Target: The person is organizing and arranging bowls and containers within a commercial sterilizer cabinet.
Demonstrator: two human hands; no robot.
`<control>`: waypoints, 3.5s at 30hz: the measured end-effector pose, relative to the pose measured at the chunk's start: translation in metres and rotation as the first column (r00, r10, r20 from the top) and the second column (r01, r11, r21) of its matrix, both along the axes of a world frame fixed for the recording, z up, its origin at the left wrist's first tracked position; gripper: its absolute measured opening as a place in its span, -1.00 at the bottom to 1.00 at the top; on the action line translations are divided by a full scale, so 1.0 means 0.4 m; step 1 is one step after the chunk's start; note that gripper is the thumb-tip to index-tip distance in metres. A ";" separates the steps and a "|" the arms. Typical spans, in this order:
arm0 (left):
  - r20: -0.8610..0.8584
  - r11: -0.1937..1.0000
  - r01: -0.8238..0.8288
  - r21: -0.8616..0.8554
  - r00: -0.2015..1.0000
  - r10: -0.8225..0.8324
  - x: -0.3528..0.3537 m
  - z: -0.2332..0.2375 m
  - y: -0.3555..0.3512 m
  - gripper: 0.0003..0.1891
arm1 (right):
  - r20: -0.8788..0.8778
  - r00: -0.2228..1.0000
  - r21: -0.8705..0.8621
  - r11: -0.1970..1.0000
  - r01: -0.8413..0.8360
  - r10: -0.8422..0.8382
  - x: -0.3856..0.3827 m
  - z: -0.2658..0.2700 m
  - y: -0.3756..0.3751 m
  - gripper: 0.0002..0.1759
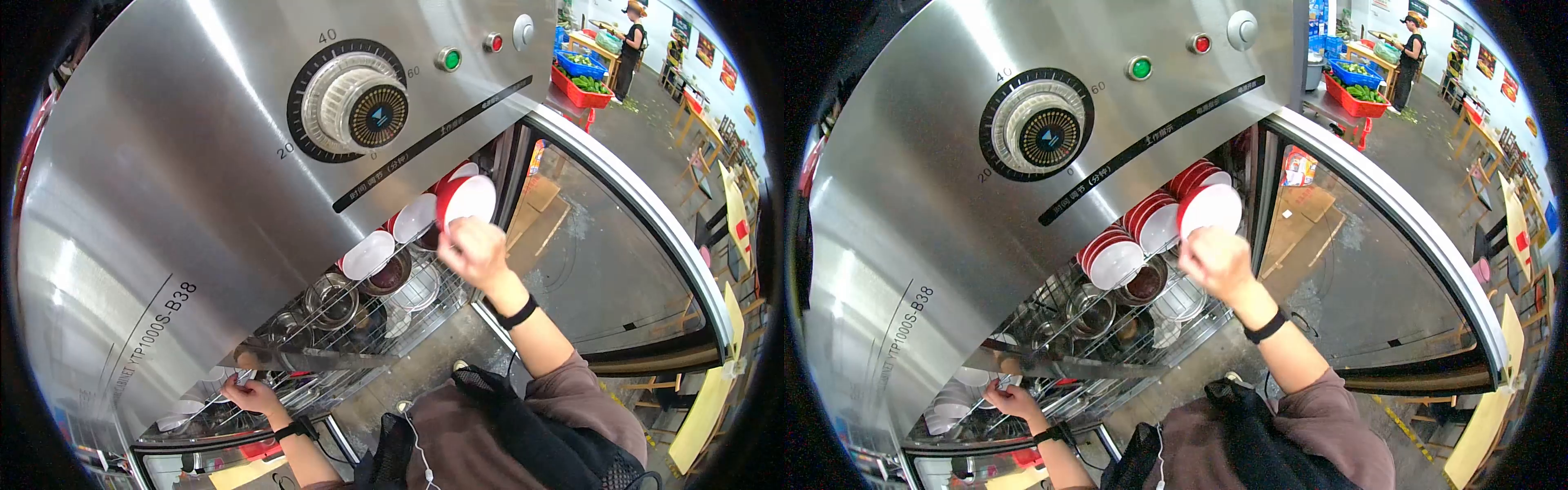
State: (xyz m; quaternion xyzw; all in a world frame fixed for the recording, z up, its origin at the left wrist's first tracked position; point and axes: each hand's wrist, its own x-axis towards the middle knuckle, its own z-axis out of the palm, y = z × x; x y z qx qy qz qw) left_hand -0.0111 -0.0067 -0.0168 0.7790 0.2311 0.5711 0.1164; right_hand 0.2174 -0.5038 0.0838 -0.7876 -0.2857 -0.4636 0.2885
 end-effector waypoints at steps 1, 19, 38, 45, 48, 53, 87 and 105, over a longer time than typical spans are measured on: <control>0.018 0.997 0.025 0.067 1.000 -0.026 0.003 0.004 0.001 -0.69 | 0.000 0.997 -0.044 0.996 -0.075 0.075 -0.029 0.006 0.027 -0.82; -0.032 0.996 0.084 -0.031 0.996 -0.085 -0.018 0.007 -0.001 -0.62 | -0.151 0.934 -0.218 0.911 -0.350 0.322 -0.073 -0.018 0.273 -0.81; 0.000 0.990 0.142 0.022 0.990 -0.142 -0.018 0.016 0.000 -0.62 | -0.250 0.953 0.040 0.985 -0.166 0.171 -0.050 -0.051 0.390 -0.81; -0.001 0.989 0.146 0.004 0.989 -0.146 -0.018 0.019 -0.005 -0.62 | -0.233 0.958 -0.003 0.985 -0.174 0.169 -0.075 -0.018 0.342 -0.75; 0.002 0.989 0.142 0.048 0.990 -0.143 -0.016 0.016 0.002 -0.62 | -0.174 0.964 0.051 0.979 -0.197 0.203 -0.090 -0.023 0.321 -0.76; 0.002 0.992 0.113 0.058 0.994 -0.113 -0.012 0.014 0.002 -0.64 | -0.112 0.977 0.053 0.983 -0.178 0.183 -0.121 -0.033 0.281 -0.48; -0.101 0.988 -0.147 0.045 0.983 0.151 0.012 0.009 -0.019 -0.74 | -0.294 0.933 0.021 0.977 -0.212 0.209 0.051 -0.082 0.097 0.04; -0.367 0.982 0.113 -0.150 0.916 -0.162 -0.109 0.145 -0.087 -0.26 | -0.821 0.571 -0.343 0.816 -0.465 -0.020 -0.251 -0.490 -0.054 -0.54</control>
